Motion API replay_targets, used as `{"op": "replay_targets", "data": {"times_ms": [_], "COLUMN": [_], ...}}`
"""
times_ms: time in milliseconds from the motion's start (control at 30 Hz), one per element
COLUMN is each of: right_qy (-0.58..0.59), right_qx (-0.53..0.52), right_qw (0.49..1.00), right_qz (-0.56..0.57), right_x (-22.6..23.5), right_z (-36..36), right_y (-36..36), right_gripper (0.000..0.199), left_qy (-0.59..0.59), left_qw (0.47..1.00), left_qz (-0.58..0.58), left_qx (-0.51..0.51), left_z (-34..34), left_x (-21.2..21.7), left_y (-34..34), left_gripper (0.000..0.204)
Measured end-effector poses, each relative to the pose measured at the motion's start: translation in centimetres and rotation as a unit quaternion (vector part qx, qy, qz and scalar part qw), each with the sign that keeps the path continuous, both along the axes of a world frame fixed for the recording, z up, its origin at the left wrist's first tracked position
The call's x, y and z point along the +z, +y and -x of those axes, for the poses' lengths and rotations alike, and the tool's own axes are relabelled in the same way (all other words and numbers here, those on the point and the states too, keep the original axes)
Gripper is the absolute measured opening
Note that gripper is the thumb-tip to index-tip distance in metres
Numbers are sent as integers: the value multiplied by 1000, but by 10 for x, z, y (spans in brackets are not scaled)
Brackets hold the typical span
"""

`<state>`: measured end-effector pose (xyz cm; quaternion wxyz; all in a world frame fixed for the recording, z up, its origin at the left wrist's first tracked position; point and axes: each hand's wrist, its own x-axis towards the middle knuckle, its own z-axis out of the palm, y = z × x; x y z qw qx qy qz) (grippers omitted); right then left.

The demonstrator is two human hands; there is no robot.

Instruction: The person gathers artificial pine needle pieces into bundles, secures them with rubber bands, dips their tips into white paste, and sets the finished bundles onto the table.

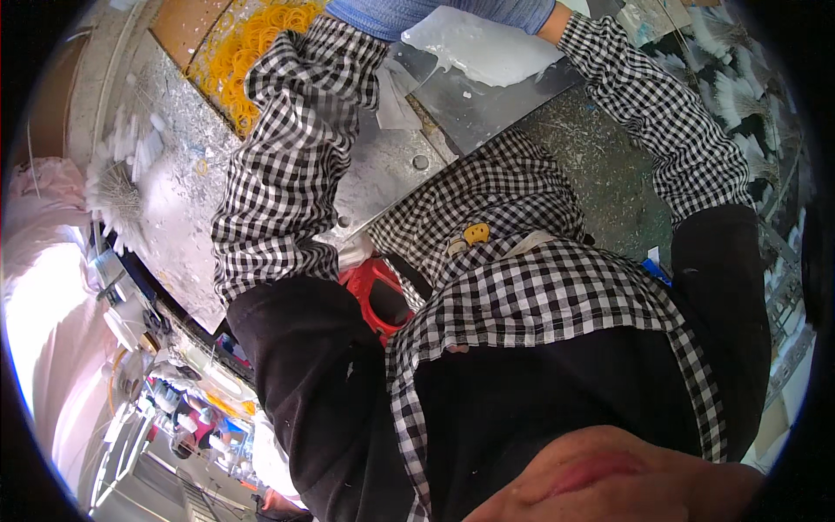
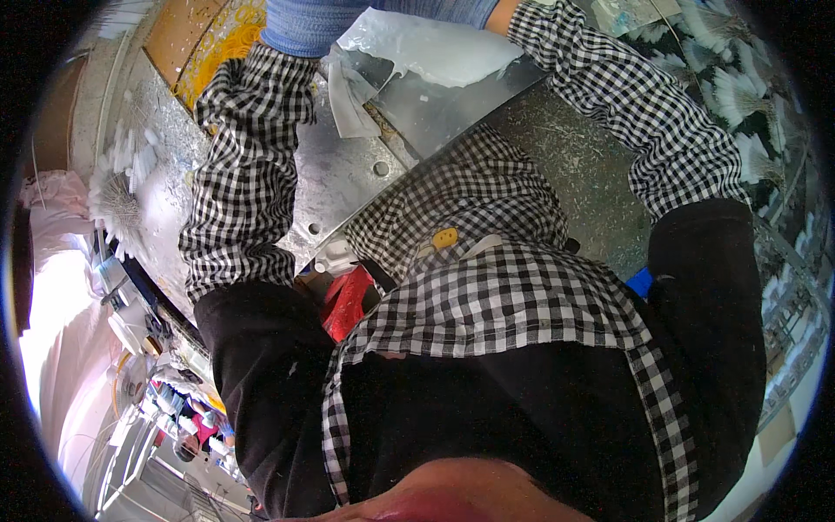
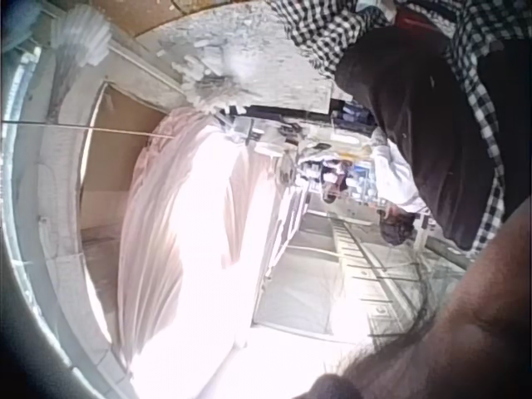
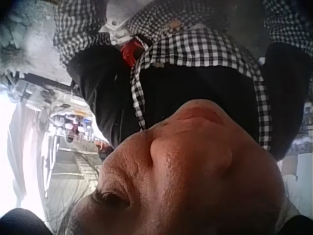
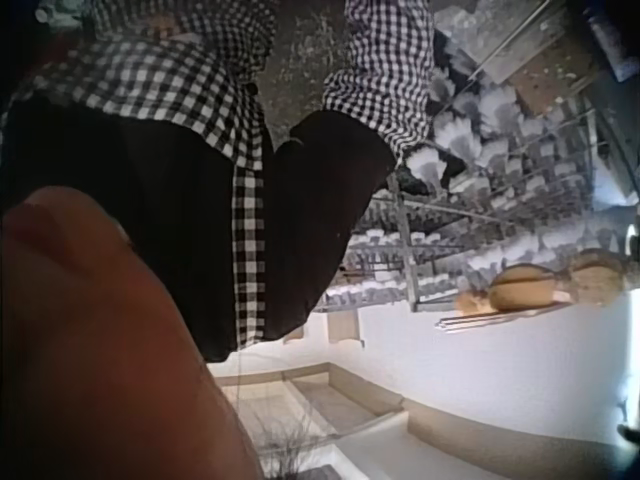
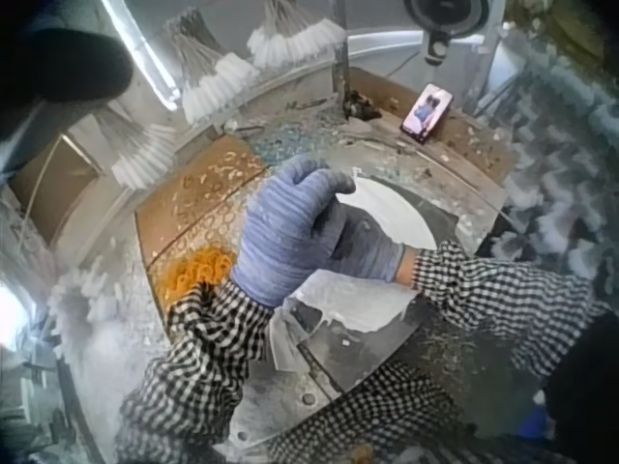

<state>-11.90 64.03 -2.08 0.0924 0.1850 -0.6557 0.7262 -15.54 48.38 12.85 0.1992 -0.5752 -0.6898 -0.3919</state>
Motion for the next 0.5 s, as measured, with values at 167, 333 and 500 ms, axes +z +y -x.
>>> {"op": "replay_targets", "data": {"times_ms": [167, 333, 500], "right_qy": [17, 125, 98], "right_qx": [-66, -168, -218], "right_qw": [995, 910, 824], "right_qz": [-77, -358, -513], "right_x": [6, 14, 7], "right_z": [2, 15, 9], "right_y": [-5, 4, 2], "right_gripper": [25, 24, 28], "left_qy": [-13, 3, 21], "left_qw": [1000, 1000, 1000], "left_qz": [-10, -8, 0], "left_qx": [15, 4, 10], "left_z": [-2, 2, 6], "left_x": [-1, 3, 1], "left_y": [3, 12, 14], "left_gripper": [18, 17, 15]}}
